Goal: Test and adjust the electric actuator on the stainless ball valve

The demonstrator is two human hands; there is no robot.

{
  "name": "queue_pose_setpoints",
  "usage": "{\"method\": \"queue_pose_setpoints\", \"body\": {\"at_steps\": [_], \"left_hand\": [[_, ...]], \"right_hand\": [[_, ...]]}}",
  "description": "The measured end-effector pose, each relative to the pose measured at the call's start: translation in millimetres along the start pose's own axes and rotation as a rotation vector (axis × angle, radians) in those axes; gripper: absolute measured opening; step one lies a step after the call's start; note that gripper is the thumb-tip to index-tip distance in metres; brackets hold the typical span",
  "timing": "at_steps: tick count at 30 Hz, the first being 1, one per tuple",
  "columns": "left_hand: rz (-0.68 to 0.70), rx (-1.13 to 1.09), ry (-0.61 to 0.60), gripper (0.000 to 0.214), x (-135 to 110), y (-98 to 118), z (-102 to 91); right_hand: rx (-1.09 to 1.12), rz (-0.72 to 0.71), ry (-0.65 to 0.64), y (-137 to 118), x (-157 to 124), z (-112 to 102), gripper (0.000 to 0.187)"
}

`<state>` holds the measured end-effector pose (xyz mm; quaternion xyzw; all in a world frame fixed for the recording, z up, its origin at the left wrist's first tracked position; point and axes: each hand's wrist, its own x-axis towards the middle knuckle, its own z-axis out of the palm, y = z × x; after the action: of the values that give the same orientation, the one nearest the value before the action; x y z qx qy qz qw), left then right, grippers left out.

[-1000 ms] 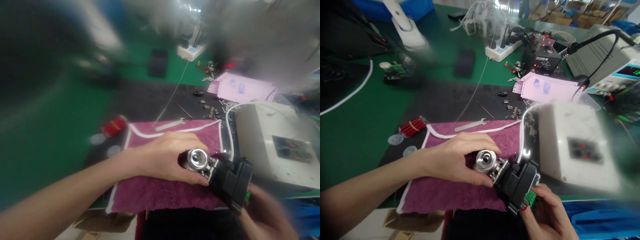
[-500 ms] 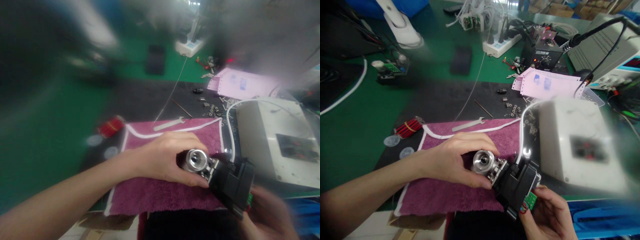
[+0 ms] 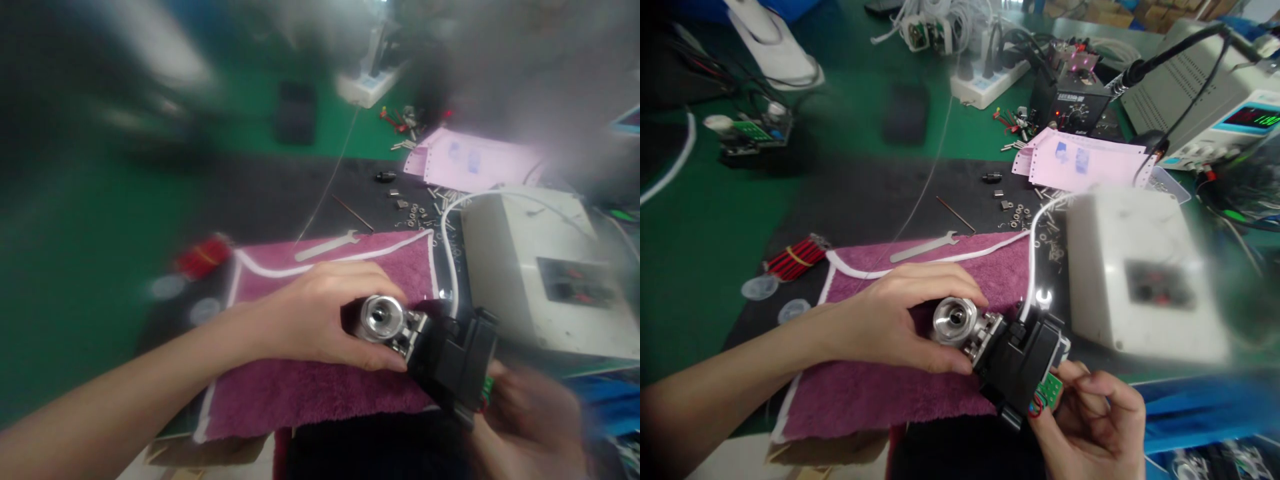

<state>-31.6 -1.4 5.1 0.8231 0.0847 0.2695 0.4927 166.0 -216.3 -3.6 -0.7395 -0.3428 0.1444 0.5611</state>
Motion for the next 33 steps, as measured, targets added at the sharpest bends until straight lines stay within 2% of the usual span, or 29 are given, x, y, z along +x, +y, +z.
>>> {"method": "queue_pose_setpoints", "body": {"at_steps": [4,9,13,25,29,33], "left_hand": [[-0.034,0.081,-0.009,0.051,2,2,-2.4],[-0.02,0.132,-0.024,0.056,3,0,-5.1],[-0.073,0.177,-0.042,0.055,3,2,-6.4],[-0.122,0.185,-0.037,0.054,3,7,-6.2],[-0.081,0.121,-0.021,0.054,5,9,-4.6],[-0.034,0.029,-0.003,0.058,4,5,-2.2]], "right_hand": [[0.138,-0.112,-0.072,-3,2,6,0.045],[0.256,-0.077,-0.099,4,-5,11,0.049],[0.285,-0.055,-0.098,5,-8,14,0.048],[0.183,-0.093,-0.098,3,-4,12,0.039],[0.09,-0.111,-0.082,3,-6,8,0.036],[0.035,-0.043,-0.053,5,-8,3,0.026]]}}
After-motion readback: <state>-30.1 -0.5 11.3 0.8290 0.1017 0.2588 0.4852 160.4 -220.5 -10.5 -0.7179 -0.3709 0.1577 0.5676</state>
